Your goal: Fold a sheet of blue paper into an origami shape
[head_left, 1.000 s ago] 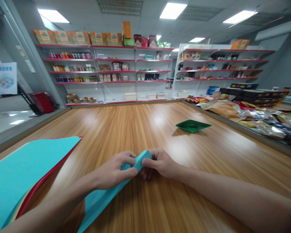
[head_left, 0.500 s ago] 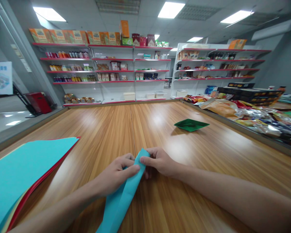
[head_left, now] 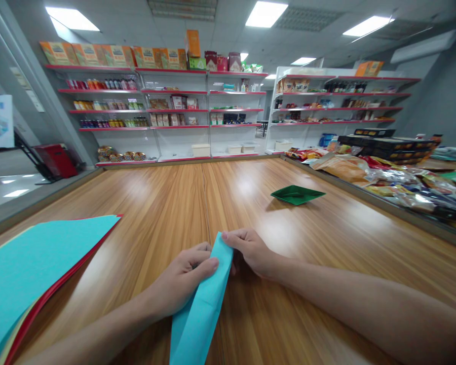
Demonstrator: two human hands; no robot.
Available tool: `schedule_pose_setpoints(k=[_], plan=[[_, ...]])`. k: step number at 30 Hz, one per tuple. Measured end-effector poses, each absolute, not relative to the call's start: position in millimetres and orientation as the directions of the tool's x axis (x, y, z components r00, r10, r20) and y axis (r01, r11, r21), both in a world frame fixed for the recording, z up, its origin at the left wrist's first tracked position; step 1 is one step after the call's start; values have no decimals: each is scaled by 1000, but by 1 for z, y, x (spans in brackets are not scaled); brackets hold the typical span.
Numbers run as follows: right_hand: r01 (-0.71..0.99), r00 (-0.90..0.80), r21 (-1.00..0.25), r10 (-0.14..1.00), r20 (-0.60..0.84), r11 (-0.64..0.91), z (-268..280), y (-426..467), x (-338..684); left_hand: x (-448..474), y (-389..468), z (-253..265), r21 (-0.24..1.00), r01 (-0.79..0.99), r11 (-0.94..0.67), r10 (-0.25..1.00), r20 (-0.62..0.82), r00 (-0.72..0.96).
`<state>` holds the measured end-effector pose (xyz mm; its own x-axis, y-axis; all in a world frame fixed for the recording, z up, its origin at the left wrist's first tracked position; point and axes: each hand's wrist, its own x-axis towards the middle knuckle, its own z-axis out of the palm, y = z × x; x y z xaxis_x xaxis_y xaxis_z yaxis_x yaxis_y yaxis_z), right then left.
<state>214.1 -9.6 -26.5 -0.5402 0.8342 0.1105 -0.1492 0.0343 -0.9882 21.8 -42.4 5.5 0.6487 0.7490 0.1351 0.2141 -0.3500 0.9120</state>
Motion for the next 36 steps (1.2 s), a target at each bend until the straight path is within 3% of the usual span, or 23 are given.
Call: schedule_pose_setpoints(k=[6, 13, 23, 30, 36], plan=[[-222, -499, -974, 864, 72, -47, -24, -7, 211, 25, -48, 6, 874, 243, -421, 793, 225, 565], [46, -645, -995, 763, 43, 94, -24, -15, 206, 23, -45, 0, 842, 250, -478, 811, 314, 493], [3, -642, -997, 765, 55, 75, -28, -16, 205, 22, -47, -2, 854, 236, -465, 812, 304, 498], [-92, -495, -995, 864, 85, 45, -28, -12, 206, 21, -46, -5, 854, 220, -471, 803, 312, 507], [-78, -530, -995, 843, 95, 64, -26, -14, 207, 22, -46, -4, 854, 193, -483, 781, 320, 536]])
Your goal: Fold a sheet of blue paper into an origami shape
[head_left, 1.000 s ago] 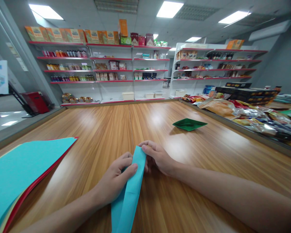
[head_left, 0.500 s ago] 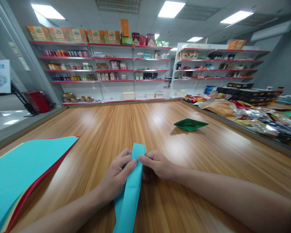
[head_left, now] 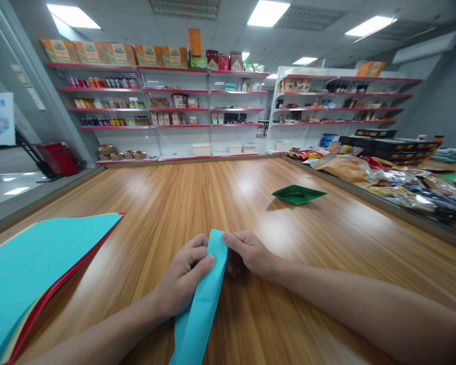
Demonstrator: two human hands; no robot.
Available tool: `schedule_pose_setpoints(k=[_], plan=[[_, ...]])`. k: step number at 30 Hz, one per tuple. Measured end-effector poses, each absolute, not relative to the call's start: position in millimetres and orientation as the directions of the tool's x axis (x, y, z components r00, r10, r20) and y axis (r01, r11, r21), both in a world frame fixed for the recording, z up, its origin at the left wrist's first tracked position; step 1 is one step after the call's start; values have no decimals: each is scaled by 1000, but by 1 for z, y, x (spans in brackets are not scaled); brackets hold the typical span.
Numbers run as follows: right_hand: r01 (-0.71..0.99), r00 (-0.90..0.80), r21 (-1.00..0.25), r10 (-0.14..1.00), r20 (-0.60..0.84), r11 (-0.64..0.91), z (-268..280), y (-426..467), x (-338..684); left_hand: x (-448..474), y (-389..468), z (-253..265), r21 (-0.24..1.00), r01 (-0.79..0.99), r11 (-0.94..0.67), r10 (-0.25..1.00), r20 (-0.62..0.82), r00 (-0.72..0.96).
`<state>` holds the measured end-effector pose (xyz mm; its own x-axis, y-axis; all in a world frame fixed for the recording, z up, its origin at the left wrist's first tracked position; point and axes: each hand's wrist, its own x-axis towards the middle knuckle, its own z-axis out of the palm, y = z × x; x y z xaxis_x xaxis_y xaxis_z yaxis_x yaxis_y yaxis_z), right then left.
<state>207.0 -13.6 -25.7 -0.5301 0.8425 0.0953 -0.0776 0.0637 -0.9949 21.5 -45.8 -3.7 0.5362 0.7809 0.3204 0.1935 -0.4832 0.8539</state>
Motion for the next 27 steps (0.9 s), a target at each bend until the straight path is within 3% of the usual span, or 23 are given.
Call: schedule_pose_setpoints(k=[5, 11, 19, 22, 27], plan=[[-112, -470, -992, 877, 97, 50, -29, -12, 207, 22, -46, -4, 860, 180, -478, 776, 317, 545], [-54, -513, -994, 851, 113, 100, -27, -16, 209, 21, -45, -5, 871, 152, -468, 771, 318, 552], [-19, -523, -991, 844, 122, 131, -28, -18, 208, 24, -38, -13, 978, 91, -187, 777, 90, 624], [19, -556, -990, 824, 109, 143, -25, -19, 208, 24, -40, -12, 979, 88, -182, 791, 92, 605], [101, -651, -952, 743, 156, 288, -21, -21, 209, 25, -45, -6, 988, 5, -157, 777, 120, 618]])
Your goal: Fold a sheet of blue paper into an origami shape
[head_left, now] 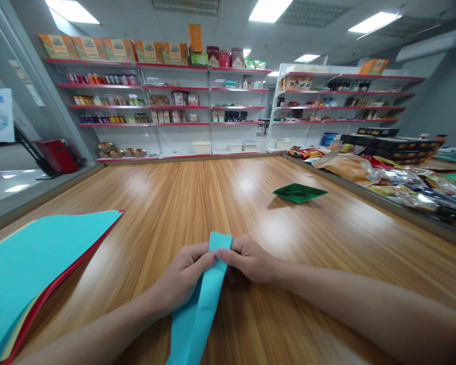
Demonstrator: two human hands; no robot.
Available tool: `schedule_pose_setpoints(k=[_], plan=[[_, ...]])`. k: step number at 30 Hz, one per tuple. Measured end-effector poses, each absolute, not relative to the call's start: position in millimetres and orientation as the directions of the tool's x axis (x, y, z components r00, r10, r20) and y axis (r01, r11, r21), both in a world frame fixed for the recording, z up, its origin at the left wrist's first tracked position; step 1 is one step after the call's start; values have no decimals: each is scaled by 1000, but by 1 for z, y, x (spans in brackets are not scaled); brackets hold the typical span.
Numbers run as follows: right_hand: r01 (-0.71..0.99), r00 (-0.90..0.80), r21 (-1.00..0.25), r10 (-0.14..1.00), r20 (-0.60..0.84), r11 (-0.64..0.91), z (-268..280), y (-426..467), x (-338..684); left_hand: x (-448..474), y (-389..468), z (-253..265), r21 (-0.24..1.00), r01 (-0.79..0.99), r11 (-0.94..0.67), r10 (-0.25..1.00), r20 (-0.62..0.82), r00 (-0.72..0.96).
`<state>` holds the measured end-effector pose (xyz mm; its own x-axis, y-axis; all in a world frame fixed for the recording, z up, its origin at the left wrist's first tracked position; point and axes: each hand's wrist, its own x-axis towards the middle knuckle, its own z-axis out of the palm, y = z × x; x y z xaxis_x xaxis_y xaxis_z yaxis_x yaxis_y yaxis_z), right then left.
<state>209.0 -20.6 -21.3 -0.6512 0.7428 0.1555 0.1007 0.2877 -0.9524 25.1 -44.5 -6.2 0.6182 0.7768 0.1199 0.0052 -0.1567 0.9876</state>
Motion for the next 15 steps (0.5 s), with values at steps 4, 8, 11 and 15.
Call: schedule_pose_setpoints(k=[4, 8, 11, 15], plan=[[90, -654, -969, 747, 118, 232, -22, -20, 209, 26, -45, -5, 994, -34, -104, 774, 102, 625], [75, -646, -981, 758, 88, 178, -23, -20, 209, 26, -45, -4, 994, -30, -107, 770, 102, 630], [62, -644, -984, 760, 87, 165, -23, -20, 209, 27, -45, -3, 991, -26, -130, 759, 116, 641], [47, -628, -987, 773, 91, 154, -25, -19, 210, 26, -46, -1, 983, -1, -182, 745, 139, 652]])
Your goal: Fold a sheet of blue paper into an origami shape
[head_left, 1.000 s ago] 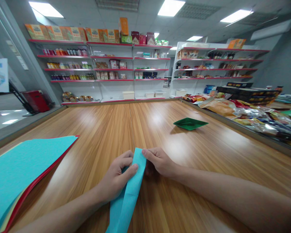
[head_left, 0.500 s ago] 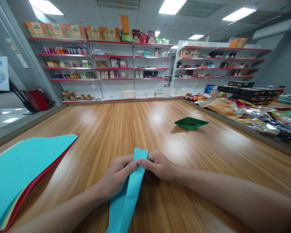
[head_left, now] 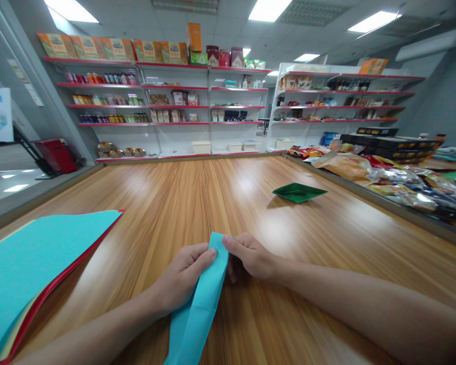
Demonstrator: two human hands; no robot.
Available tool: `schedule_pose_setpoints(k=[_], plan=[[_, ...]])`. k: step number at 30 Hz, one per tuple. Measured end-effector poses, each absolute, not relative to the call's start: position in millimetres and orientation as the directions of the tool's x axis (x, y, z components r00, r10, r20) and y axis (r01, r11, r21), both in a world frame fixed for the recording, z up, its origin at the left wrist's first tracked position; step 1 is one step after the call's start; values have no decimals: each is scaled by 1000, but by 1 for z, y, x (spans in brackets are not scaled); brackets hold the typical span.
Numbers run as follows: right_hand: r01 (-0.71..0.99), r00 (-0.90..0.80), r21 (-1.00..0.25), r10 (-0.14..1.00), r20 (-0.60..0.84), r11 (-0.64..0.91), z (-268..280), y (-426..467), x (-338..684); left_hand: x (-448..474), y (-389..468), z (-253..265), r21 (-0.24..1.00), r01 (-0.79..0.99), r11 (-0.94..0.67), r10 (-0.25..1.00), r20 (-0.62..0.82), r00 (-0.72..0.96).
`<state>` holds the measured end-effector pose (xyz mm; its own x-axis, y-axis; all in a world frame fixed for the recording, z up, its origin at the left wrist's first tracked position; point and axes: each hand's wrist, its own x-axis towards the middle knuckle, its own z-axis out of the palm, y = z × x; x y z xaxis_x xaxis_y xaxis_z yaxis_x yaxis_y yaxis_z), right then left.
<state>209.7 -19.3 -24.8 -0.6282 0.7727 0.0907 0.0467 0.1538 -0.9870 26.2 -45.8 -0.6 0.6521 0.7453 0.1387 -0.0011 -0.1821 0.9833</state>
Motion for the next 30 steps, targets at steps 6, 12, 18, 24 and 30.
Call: schedule_pose_setpoints(k=[6, 12, 18, 24, 30], plan=[[43, -636, -986, 766, 96, 159, -25, -17, 211, 25, -47, -3, 978, 31, -208, 757, 141, 638], [58, -672, -981, 734, 98, 184, -24, -20, 210, 25, -48, -2, 981, 13, -191, 741, 136, 658], [10, -556, -994, 827, 88, 112, -28, -17, 209, 24, -46, -2, 971, 62, -232, 754, 139, 643], [20, -558, -994, 826, 80, 110, -30, -14, 209, 26, -47, -3, 965, 81, -248, 778, 149, 610], [43, -548, -992, 833, 73, 115, -30, -13, 209, 27, -46, -3, 970, 93, -226, 791, 127, 599]])
